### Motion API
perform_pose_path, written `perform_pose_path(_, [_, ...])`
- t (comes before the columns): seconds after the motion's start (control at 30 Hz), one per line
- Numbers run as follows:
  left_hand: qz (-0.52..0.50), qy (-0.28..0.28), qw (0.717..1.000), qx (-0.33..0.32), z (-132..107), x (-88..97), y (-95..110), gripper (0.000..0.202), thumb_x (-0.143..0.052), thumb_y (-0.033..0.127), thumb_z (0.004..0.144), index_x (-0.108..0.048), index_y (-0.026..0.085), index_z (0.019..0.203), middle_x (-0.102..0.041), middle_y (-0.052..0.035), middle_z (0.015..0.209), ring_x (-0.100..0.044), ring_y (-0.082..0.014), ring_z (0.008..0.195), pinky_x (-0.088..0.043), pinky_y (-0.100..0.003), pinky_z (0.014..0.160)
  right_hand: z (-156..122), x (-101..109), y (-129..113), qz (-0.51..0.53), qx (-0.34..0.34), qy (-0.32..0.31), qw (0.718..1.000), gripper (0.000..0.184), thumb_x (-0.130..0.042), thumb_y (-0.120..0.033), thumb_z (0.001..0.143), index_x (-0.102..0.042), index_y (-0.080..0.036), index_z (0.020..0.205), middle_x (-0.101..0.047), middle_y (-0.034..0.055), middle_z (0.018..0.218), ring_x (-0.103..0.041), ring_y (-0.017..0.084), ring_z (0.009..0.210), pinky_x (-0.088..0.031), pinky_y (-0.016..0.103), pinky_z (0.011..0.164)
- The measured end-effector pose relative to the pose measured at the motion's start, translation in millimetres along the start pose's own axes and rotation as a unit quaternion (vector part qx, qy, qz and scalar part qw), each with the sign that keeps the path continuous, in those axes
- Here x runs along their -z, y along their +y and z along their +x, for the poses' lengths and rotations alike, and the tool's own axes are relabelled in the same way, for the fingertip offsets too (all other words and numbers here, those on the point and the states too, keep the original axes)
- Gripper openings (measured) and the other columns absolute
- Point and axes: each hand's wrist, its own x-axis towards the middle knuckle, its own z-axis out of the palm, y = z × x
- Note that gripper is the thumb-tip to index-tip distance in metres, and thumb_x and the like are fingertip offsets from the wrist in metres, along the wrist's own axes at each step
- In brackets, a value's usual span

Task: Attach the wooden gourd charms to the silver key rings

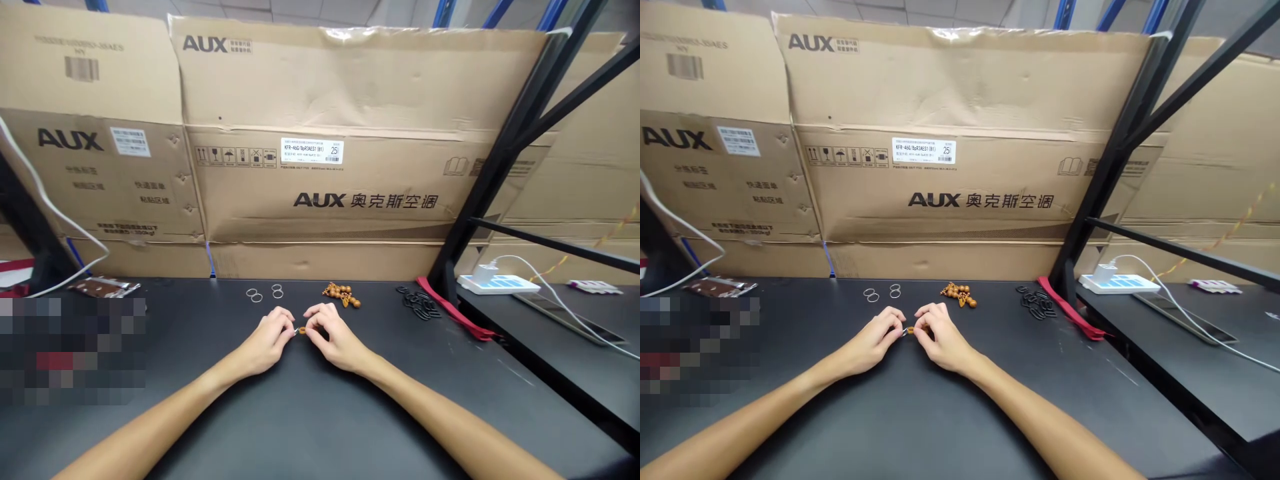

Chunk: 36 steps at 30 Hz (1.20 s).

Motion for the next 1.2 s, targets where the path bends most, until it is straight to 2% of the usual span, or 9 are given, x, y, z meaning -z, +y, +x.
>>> perform_pose_path(0.27, [-0.026, -0.024, 0.999, -0.006, 0.1, -1.2, -1.7, 0.024, -0.036, 0.026, 0.096, -0.050, 0.019, 0.078, -0.054, -0.0058, 0.108, -0.051, -0.0185, 0.100, -0.040, -0.037, 0.092, 0.8, -4.8, -2.8, -0.014, 0.005, 0.009, 1.000, 0.007, -0.055, -0.015, 0.084, -0.053, -0.019, 0.079, -0.056, 0.0088, 0.100, -0.048, 0.022, 0.100, -0.043, 0.040, 0.086])
perform_pose_path(0.63, [-0.042, -0.047, 0.998, -0.022, -0.1, 3.9, -0.9, 0.025, -0.035, 0.027, 0.096, -0.050, 0.019, 0.078, -0.054, -0.0053, 0.109, -0.051, -0.0180, 0.102, -0.039, -0.035, 0.094, 0.3, -6.1, 1.1, -0.040, -0.034, 0.014, 0.999, 0.014, -0.057, -0.015, 0.080, -0.053, -0.019, 0.068, -0.056, 0.0083, 0.101, -0.048, 0.022, 0.096, -0.045, 0.040, 0.086])
perform_pose_path(0.8, [-0.021, -0.061, 0.998, -0.019, -1.1, 7.7, 3.5, 0.021, -0.034, 0.024, 0.097, -0.047, 0.020, 0.080, -0.052, -0.0051, 0.112, -0.049, -0.0186, 0.106, -0.037, -0.036, 0.095, 0.8, -2.9, 4.1, -0.063, -0.063, -0.008, 0.996, 0.014, -0.058, -0.011, 0.077, -0.054, -0.019, 0.066, -0.056, 0.0087, 0.101, -0.048, 0.022, 0.096, -0.046, 0.039, 0.083])
perform_pose_path(1.07, [0.025, -0.069, 0.996, -0.048, -3.3, 10.5, 1.9, 0.020, -0.035, 0.026, 0.096, -0.051, 0.021, 0.086, -0.052, -0.0055, 0.112, -0.049, -0.0198, 0.101, -0.040, -0.038, 0.092, -0.3, -1.7, 8.2, -0.073, -0.048, -0.014, 0.996, 0.013, -0.057, -0.013, 0.081, -0.055, -0.019, 0.070, -0.056, 0.0085, 0.104, -0.048, 0.022, 0.097, -0.045, 0.040, 0.085])
perform_pose_path(1.2, [0.039, -0.053, 0.996, -0.052, -5.4, 10.5, 4.7, 0.020, -0.045, 0.032, 0.093, -0.055, 0.020, 0.081, -0.053, -0.0049, 0.110, -0.050, -0.0205, 0.102, -0.040, -0.039, 0.092, -0.7, -0.3, 5.8, -0.057, -0.032, -0.013, 0.998, 0.012, -0.056, -0.015, 0.084, -0.055, -0.019, 0.073, -0.055, 0.0081, 0.106, -0.048, 0.022, 0.099, -0.045, 0.041, 0.086])
